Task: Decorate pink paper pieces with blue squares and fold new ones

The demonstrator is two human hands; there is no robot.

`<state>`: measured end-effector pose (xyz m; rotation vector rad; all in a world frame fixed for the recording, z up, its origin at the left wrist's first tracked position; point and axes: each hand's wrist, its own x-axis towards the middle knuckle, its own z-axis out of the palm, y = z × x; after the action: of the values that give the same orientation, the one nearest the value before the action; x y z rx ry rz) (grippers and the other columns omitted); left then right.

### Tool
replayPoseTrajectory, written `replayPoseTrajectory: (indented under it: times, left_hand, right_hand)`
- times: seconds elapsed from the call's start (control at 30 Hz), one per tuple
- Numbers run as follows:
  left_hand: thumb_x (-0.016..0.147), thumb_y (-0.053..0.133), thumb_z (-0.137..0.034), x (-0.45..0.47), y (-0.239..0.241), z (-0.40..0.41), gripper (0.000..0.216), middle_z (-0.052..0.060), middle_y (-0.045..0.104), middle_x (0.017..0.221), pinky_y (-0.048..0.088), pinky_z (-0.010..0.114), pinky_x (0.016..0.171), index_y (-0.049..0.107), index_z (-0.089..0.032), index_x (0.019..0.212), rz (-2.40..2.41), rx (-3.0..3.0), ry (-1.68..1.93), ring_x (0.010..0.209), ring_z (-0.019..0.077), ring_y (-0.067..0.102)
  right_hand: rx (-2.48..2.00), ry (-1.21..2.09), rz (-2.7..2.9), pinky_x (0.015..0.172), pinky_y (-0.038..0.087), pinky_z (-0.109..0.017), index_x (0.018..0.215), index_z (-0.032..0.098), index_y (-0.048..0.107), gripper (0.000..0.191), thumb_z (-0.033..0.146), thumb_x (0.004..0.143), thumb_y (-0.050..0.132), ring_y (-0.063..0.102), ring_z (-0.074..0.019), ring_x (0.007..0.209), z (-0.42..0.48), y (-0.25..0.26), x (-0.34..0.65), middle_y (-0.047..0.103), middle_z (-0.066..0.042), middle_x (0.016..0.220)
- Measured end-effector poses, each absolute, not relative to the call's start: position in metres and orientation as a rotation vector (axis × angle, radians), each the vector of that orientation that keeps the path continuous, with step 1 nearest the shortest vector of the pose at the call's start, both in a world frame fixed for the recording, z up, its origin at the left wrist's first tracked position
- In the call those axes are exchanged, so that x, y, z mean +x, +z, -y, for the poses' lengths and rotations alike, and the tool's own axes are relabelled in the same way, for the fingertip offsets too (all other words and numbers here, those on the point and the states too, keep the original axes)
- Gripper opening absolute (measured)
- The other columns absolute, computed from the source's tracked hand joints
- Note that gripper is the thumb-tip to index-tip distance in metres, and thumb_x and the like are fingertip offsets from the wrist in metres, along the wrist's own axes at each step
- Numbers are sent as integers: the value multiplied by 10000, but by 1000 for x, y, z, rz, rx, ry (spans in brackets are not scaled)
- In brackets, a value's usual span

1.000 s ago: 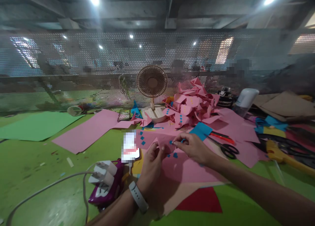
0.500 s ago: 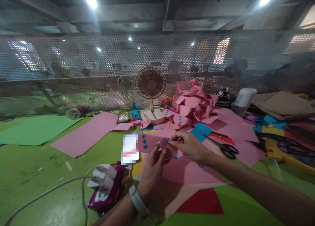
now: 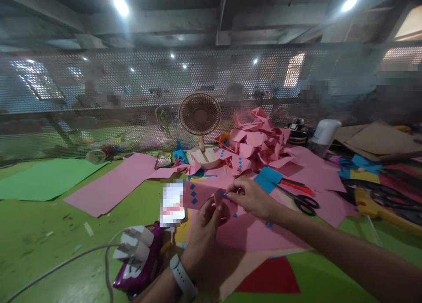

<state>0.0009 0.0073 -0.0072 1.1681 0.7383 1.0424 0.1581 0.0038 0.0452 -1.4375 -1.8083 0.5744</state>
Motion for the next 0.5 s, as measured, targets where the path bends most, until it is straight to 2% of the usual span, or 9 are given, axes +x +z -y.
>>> replayPoseTrajectory:
  times: [0.33, 0.5]
  left_hand:
    - [690, 697, -388, 1, -6, -6, 296, 22, 609, 792, 499, 303, 701, 609, -184, 886, -778, 1172, 1032, 710, 146, 567]
    - [741, 655, -381, 0, -8, -7, 293, 19, 600, 767, 492, 278, 690, 613, -181, 951, -734, 1238, 1018, 710, 141, 559]
  right_hand:
    - [-1484, 524, 1864, 551, 373, -217, 699, 159, 654, 114, 180, 755, 558, 525, -120, 618, -2, 51, 159, 639, -11, 666]
    - [-1494, 477, 1884, 586, 376, -231, 702, 164, 659, 111, 158, 745, 557, 549, -138, 671, -1, 51, 158, 654, -22, 697]
